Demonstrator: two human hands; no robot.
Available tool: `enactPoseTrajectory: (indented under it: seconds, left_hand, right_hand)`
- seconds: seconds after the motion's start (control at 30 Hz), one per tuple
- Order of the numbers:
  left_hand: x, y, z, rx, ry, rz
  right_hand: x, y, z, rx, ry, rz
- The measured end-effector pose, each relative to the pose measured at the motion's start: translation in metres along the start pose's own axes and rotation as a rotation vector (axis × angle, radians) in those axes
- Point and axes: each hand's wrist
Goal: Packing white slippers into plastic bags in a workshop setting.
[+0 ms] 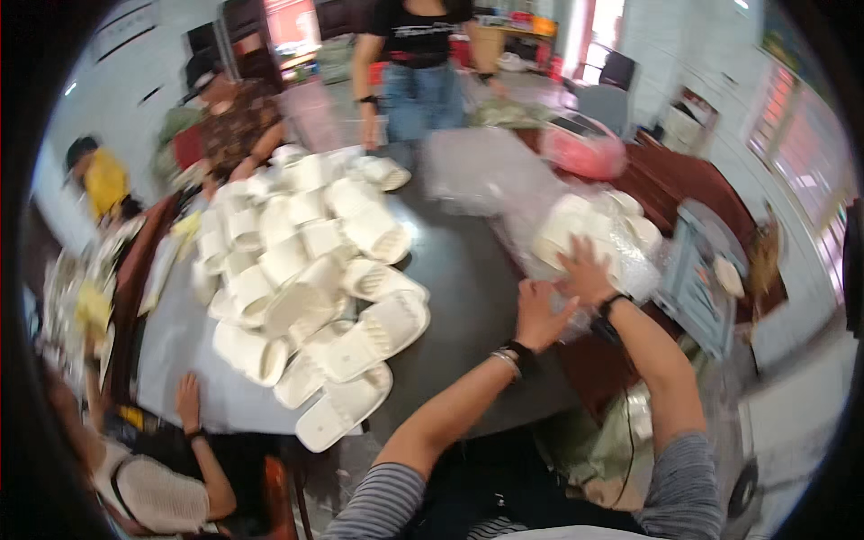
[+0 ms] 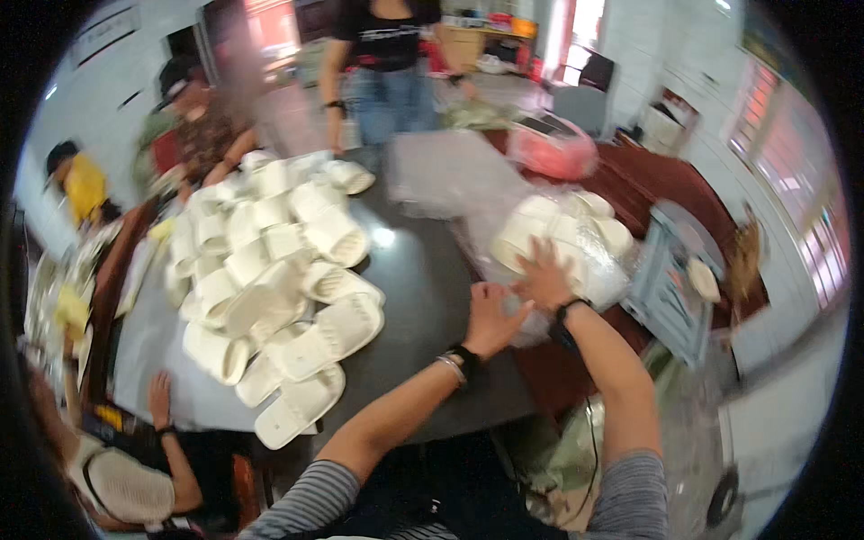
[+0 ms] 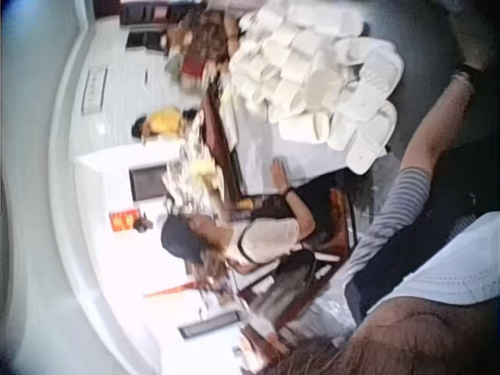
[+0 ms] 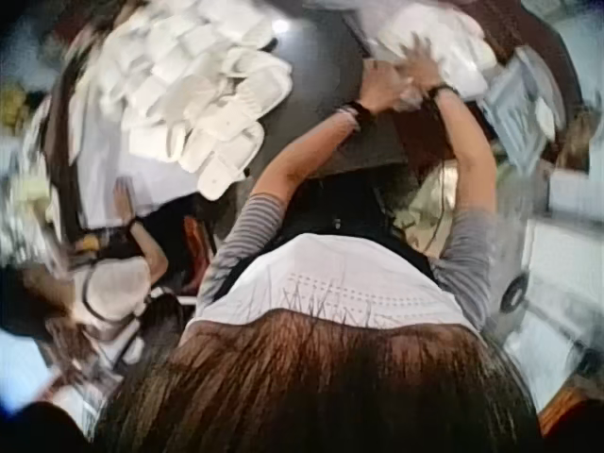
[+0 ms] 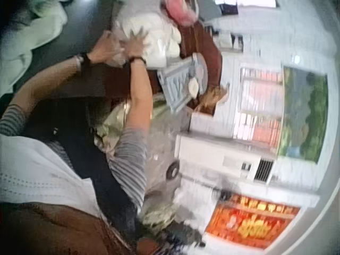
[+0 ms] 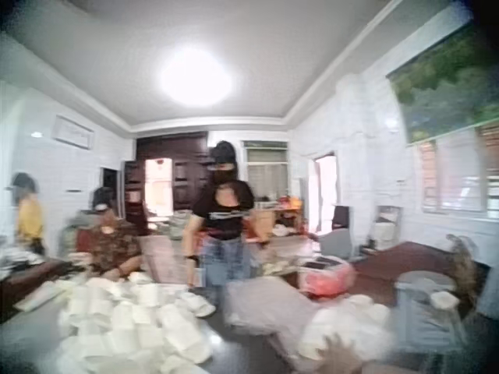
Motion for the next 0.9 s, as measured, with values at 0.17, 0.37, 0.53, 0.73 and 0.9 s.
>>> enactPoseTrajectory:
  seconds: [0.17, 0.37, 0.53, 0.73, 0.9]
  left_hand:
    - [-0.065, -0.029, -0.05, 0.516, 0.126, 0.04]
    - [-0.056, -0.023, -0.104, 0.206, 0.09, 0.273]
    - [-0.034, -0.042, -0.028, 0.201, 0.214, 0.172]
    - [0.012, -0.027, 0.02, 0.027, 0.249, 0.086]
    - [0.102, 0.009, 0.057, 0.018, 0.487, 0.149]
  right_hand:
    - [0.0, 0.01, 0.014, -0.07, -0.02, 0.017]
    - [0.018, -0.003, -0.026, -0.024, 0.052, -0.112]
    - [0.023, -0.005, 0.001, -0.159, 0.111, -0.12]
    - [0.019, -0.02, 0.003, -0.224, 0.063, -0.132]
    - [0.012, -0.027, 0.005, -0.266, 0.062, -0.173]
Point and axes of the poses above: each hand's wrist, its own y-axis away from the middle knuckle, its own x-axis out of the back of the hand, z = x × y, and after that the axes turned 12 degrees about -x, right-handed
